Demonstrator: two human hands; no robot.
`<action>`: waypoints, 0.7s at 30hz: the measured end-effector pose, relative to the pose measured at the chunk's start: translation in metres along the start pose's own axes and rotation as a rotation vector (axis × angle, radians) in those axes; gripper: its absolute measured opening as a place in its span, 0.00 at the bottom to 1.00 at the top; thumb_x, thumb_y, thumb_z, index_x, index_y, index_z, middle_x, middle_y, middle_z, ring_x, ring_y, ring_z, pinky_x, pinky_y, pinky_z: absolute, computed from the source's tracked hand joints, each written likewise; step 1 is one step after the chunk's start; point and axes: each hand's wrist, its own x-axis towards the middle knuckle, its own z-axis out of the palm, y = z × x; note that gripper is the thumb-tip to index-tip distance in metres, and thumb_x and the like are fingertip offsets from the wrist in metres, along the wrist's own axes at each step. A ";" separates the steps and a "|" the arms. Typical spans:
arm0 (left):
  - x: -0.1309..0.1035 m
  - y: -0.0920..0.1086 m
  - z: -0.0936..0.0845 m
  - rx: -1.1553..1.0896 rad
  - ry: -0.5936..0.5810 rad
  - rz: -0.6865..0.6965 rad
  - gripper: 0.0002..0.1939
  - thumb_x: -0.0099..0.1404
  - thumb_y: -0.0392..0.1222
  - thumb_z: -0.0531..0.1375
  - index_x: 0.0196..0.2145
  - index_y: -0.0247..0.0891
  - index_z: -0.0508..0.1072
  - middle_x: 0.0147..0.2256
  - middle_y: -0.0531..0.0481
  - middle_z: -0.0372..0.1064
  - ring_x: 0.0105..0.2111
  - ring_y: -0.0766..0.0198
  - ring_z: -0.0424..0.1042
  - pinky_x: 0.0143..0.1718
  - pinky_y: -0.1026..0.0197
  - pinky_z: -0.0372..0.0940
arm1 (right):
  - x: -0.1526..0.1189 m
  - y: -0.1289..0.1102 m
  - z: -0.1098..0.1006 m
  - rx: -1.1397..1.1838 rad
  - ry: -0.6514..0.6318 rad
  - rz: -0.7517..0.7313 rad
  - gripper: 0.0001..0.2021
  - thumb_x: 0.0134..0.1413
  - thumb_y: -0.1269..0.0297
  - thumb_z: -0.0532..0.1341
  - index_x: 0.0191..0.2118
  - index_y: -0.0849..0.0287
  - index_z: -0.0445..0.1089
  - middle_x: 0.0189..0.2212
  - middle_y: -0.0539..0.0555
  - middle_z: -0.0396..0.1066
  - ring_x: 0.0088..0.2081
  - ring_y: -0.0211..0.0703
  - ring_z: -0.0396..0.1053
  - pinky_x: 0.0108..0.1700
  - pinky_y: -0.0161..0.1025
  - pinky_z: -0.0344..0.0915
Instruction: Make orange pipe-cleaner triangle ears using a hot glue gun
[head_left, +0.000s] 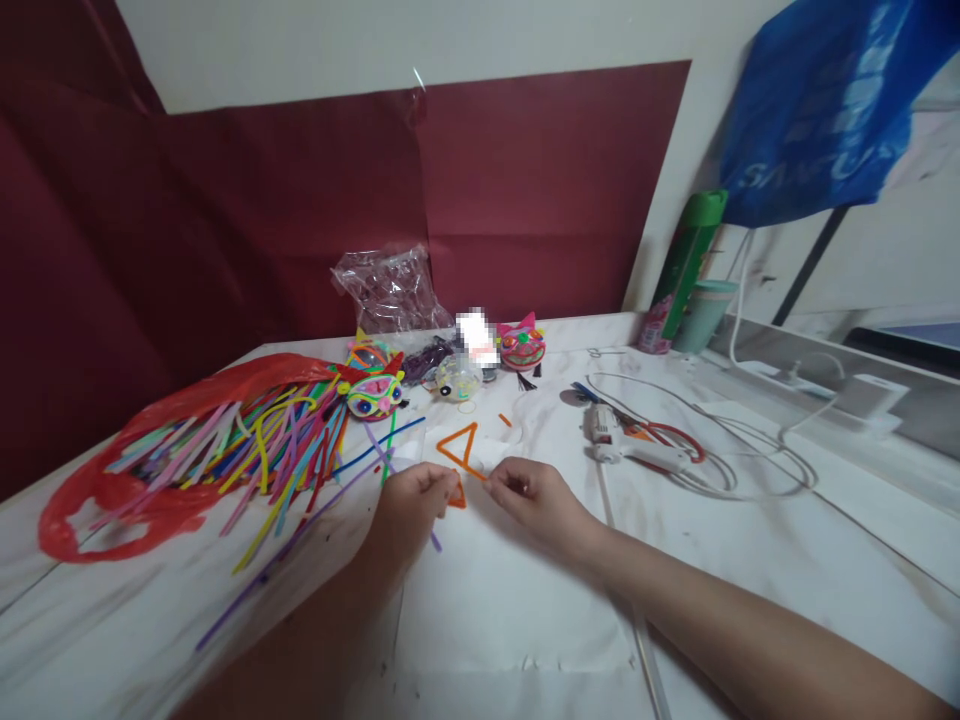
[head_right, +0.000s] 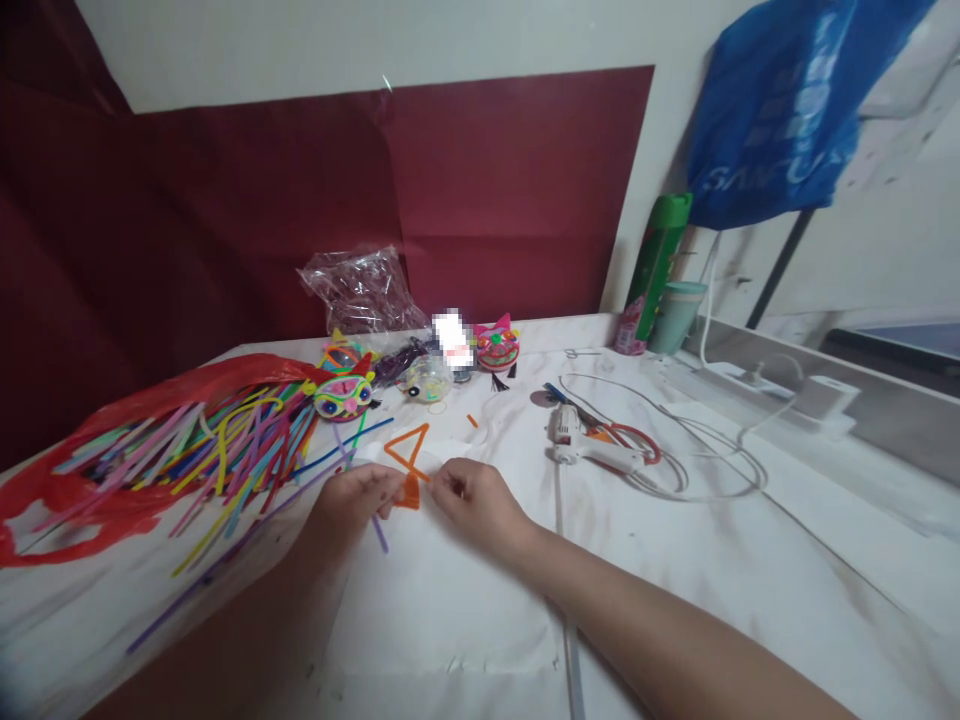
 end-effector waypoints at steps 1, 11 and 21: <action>-0.001 -0.003 0.003 -0.024 -0.011 -0.006 0.10 0.50 0.44 0.60 0.18 0.36 0.70 0.13 0.56 0.60 0.16 0.70 0.56 0.20 0.66 0.51 | -0.001 -0.002 0.001 -0.020 0.013 -0.024 0.09 0.51 0.64 0.55 0.22 0.59 0.64 0.20 0.50 0.63 0.23 0.36 0.58 0.26 0.33 0.54; -0.003 -0.004 0.005 -0.244 -0.047 0.001 0.10 0.51 0.40 0.60 0.16 0.37 0.66 0.14 0.57 0.59 0.18 0.70 0.57 0.24 0.64 0.53 | -0.007 -0.013 0.000 0.066 -0.074 -0.015 0.14 0.54 0.61 0.54 0.21 0.59 0.63 0.18 0.48 0.60 0.23 0.36 0.58 0.27 0.34 0.55; -0.014 0.006 0.008 -0.551 -0.345 -0.221 0.11 0.50 0.40 0.64 0.19 0.34 0.66 0.16 0.57 0.58 0.18 0.73 0.53 0.24 0.64 0.53 | -0.010 -0.015 -0.005 -0.074 0.065 -0.471 0.04 0.56 0.69 0.55 0.33 0.58 0.66 0.27 0.54 0.69 0.31 0.40 0.66 0.34 0.36 0.63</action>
